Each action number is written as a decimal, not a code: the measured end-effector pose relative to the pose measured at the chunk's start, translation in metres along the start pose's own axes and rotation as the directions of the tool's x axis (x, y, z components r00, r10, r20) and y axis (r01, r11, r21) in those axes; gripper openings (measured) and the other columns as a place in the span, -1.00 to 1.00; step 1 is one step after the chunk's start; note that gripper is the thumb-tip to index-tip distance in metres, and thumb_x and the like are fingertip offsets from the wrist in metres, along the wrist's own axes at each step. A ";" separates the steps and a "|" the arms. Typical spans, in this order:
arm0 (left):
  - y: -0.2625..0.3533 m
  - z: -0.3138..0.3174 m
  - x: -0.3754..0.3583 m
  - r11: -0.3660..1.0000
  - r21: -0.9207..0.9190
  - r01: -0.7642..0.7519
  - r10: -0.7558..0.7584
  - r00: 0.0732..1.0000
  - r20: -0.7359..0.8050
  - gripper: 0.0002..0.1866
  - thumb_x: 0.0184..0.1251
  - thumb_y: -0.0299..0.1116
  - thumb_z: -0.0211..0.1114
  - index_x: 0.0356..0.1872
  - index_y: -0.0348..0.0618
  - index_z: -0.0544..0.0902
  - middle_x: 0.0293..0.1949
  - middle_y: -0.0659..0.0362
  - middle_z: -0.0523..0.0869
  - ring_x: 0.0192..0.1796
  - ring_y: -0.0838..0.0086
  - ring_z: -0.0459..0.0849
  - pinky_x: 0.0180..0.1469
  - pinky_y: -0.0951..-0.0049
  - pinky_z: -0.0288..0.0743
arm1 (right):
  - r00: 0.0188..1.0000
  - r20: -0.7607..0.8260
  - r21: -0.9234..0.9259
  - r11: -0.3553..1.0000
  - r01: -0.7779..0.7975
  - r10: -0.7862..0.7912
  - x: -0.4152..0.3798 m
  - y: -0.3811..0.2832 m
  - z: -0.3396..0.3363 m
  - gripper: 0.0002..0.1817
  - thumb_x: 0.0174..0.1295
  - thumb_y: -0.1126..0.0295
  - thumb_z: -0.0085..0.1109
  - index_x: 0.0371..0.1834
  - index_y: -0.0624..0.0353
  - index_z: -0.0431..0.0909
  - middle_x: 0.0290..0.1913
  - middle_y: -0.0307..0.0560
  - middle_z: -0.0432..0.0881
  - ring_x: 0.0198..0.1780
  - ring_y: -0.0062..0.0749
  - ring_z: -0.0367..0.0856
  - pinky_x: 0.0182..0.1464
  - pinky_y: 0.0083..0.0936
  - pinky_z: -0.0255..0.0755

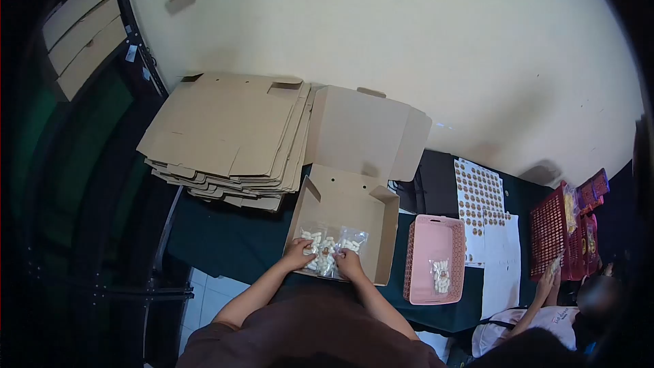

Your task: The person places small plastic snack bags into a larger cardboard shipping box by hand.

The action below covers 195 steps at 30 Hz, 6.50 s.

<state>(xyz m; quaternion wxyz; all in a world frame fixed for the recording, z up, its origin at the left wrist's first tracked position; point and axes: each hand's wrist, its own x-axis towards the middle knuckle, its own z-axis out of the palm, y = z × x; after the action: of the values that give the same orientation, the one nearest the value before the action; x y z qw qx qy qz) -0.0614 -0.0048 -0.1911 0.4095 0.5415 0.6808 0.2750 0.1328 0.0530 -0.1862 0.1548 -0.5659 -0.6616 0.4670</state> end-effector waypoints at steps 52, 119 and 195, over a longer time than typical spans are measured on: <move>0.158 0.009 -0.031 0.927 0.028 -0.375 0.376 0.921 -0.106 -0.57 0.22 -0.30 0.10 0.13 -0.12 0.36 0.19 -0.16 0.24 0.24 -0.03 0.23 0.26 0.19 0.13 | 0.908 -0.402 0.279 0.928 0.247 -0.120 -0.060 -0.020 -0.138 -0.75 0.21 0.50 -0.01 -0.06 0.30 0.49 -0.35 -0.16 0.59 -0.31 -0.63 0.48 -0.19 -0.70 0.37; 0.211 0.075 -0.011 0.683 -0.665 -0.300 0.198 0.954 -0.227 -0.74 0.16 -0.49 0.26 -0.15 -0.27 0.44 -0.23 0.17 0.57 -0.13 0.56 0.52 -0.05 0.59 0.37 | 0.970 -0.101 0.673 0.703 0.230 -0.220 -0.089 -0.061 -0.173 -0.67 0.23 0.38 0.09 0.01 0.31 0.37 -0.17 -0.13 0.57 -0.18 -0.61 0.52 -0.14 -0.65 0.40; 0.149 -0.007 -0.042 0.652 -0.712 -0.262 0.299 0.951 -0.076 -0.52 0.31 -0.39 0.10 0.16 -0.27 0.13 -0.01 0.02 0.48 0.03 0.48 0.46 0.03 0.48 0.36 | 0.947 -0.289 0.704 0.640 0.309 -0.139 -0.083 -0.110 -0.064 -0.83 0.25 0.47 0.01 -0.18 0.35 0.46 -0.30 -0.08 0.60 -0.27 -0.59 0.55 -0.22 -0.66 0.42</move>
<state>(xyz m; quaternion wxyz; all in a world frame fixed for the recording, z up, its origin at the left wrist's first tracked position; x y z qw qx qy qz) 0.0125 -0.0060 -0.0548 0.5559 0.4446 0.4185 0.5641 0.1394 0.0151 -0.0391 0.4963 -0.4127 -0.4598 0.6099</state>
